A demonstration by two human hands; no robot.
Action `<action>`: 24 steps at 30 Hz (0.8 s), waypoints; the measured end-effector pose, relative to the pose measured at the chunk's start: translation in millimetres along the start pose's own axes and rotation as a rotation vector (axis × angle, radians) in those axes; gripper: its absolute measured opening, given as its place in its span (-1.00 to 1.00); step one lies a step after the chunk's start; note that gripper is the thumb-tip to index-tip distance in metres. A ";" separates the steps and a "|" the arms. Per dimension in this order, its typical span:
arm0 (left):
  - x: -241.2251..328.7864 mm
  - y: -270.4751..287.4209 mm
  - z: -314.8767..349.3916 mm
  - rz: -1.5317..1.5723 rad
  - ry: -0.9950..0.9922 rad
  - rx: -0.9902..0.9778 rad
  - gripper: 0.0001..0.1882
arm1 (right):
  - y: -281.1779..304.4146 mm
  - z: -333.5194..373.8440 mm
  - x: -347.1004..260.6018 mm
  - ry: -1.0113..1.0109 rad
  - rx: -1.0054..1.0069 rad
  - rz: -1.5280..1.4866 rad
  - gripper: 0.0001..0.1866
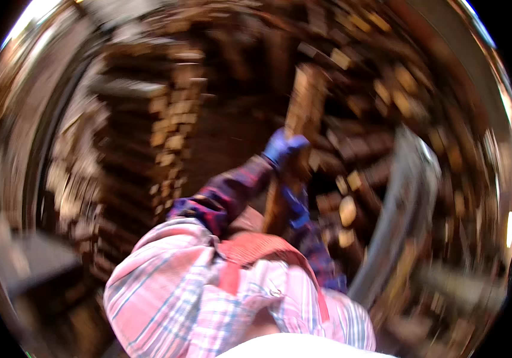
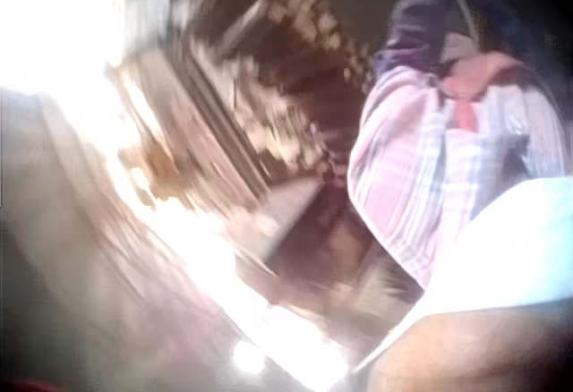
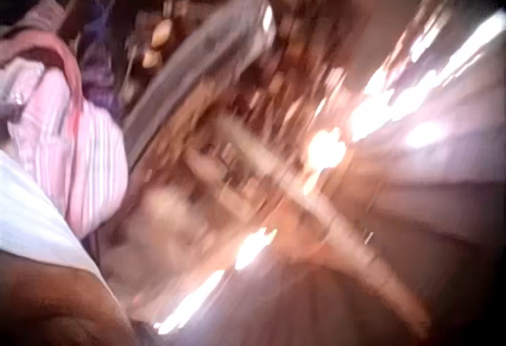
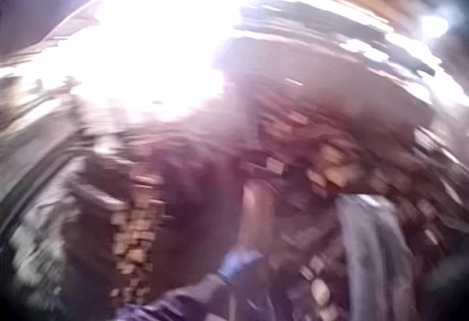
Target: The person repeatedly picks up cut logs from a pile on the ground and stacks them onto a metal rack. The person wears blue gloves and a plaid shirt while handling the logs one by one, arranging them in a neat pile on the rack.
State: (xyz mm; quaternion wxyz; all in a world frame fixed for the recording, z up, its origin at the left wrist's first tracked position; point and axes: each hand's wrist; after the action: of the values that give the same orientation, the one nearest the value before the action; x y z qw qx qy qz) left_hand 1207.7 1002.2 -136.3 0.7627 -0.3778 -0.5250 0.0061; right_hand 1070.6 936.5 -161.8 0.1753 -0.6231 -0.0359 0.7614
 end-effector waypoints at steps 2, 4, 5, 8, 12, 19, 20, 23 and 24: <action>7.4 -63.0 -2.1 -0.016 0.050 -0.128 -0.62 | 27.3 37.4 -19.1 0.156 0.180 -0.077 -0.26; 17.4 -120.6 5.0 0.028 -0.018 -0.289 -0.49 | 63.2 60.4 -42.7 0.344 0.219 -0.023 -0.24; 25.9 -142.1 8.8 0.039 -0.048 -0.356 -0.42 | 81.1 70.6 -53.6 0.362 0.290 0.013 -0.24; 22.0 -188.6 51.9 -0.087 -0.273 -0.534 -0.27 | 140.3 84.4 -95.5 0.318 0.520 0.302 -0.24; 5.0 -189.2 69.0 -0.271 -0.143 -0.479 -0.25 | 240.5 91.5 -194.2 0.518 0.591 0.437 -0.19; -30.0 28.1 89.2 -0.650 0.203 -0.041 -0.26 | 359.9 140.0 -173.4 -0.115 0.939 1.733 0.10; -36.2 70.4 103.9 -0.699 0.229 -0.001 -0.25 | 373.6 142.1 -157.1 -0.147 0.896 1.727 0.11; -53.4 176.6 162.1 -0.626 0.112 0.340 -0.55 | 398.2 144.2 -126.1 0.208 0.760 1.599 -0.03; -51.3 203.9 175.1 -0.677 0.032 0.209 -0.82 | 396.5 147.3 -127.2 0.521 0.672 1.630 -0.11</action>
State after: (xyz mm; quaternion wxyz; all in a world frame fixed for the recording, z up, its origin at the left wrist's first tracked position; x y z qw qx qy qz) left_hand 1122.7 1226.9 -267.4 0.7639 -0.1023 -0.6051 -0.1995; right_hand 861.5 549.9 -118.4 -0.2413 -0.5239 0.6782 0.4553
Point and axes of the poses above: each hand's wrist, its own z-axis away from the middle knuckle, its own y-axis out of the back of the hand, x = y × z, and after that the axes turned 1 degree about z, right-handed
